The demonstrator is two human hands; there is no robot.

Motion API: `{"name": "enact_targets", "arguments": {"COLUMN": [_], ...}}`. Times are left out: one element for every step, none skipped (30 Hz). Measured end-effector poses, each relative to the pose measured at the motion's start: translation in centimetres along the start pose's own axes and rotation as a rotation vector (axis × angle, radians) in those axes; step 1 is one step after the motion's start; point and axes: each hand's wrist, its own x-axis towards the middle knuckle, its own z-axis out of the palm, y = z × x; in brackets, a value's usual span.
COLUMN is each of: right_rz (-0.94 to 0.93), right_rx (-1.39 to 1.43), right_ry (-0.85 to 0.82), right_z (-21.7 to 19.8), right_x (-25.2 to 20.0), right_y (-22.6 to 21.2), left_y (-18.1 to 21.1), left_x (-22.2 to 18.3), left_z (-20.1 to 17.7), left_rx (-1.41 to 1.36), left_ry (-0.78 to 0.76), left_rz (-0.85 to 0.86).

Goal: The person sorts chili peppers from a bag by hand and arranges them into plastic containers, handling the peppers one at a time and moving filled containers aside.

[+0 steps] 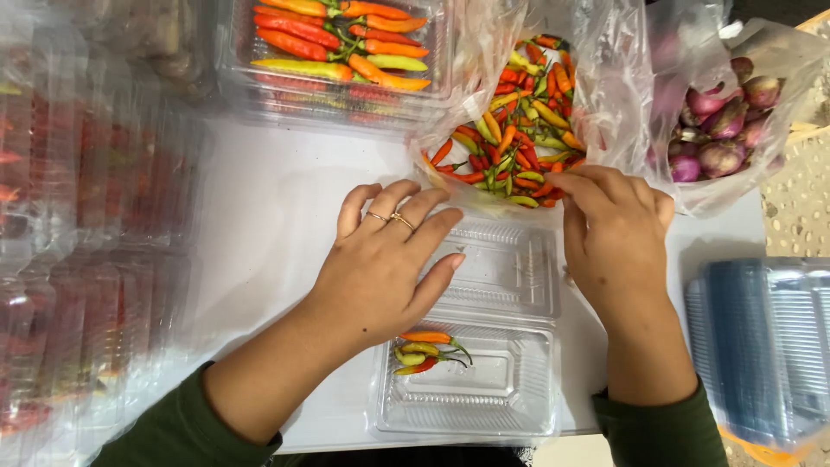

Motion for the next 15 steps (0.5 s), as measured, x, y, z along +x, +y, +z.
{"name": "enact_targets", "arguments": {"right_rz": [0.002,-0.013,-0.029,-0.028,-0.021,-0.015,-0.014,-0.023,-0.033,-0.034,-0.053,-0.072,-0.074,-0.125,-0.174], "right_rx": [-0.001,-0.04,-0.078,-0.077,-0.082,-0.087,-0.086,-0.092,-0.096,-0.093,0.055,0.204,0.206,0.29,0.372], "right_ry": [0.004,0.007,0.007,0.008,-0.002,-0.013,-0.014,0.008,0.026,0.021,0.096,0.171,0.17,0.211,0.252], "right_z": [0.5,1.0,1.5,1.7,2.0,2.3,2.2,2.1,2.1,1.6,1.1,0.6,-0.4,-1.4,-2.5], "right_x": [0.3,0.7,1.0,1.1,1.2,1.3,1.4,1.4,1.3,1.4,1.5,1.6,1.3,1.1,0.8], "right_y": [0.4,0.8,1.2,1.5,1.7,2.0,2.0,2.1,2.1,1.9,1.7,1.5,0.3,-0.8,-2.0], "left_y": [-0.1,-0.3,-0.4,-0.5,-0.5,-0.6,-0.6,-0.6,-0.5,-0.4,-0.4,-0.3,-0.1,0.0,0.2], "left_x": [0.1,0.1,0.1,0.1,0.0,-0.1,-0.1,-0.1,-0.2,-0.2,-0.1,-0.1,0.0,0.2,0.4], "left_z": [0.2,0.3,0.6,0.7,0.9,1.0,1.0,1.1,1.1,1.0,0.8,0.7,0.2,-0.3,-0.8], "left_rx": [0.001,0.007,0.011,0.012,0.01,0.007,0.007,0.01,0.011,0.01,-0.006,-0.022,-0.02,-0.051,-0.083], "left_ry": [0.001,-0.018,-0.038,-0.039,-0.06,-0.081,-0.083,-0.081,-0.081,-0.085,-0.071,-0.058,-0.058,-0.007,0.044], "left_rz": [0.005,-0.019,-0.045,-0.043,-0.046,-0.05,-0.05,-0.046,-0.047,-0.051,-0.048,-0.046,-0.049,-0.026,-0.002]}}
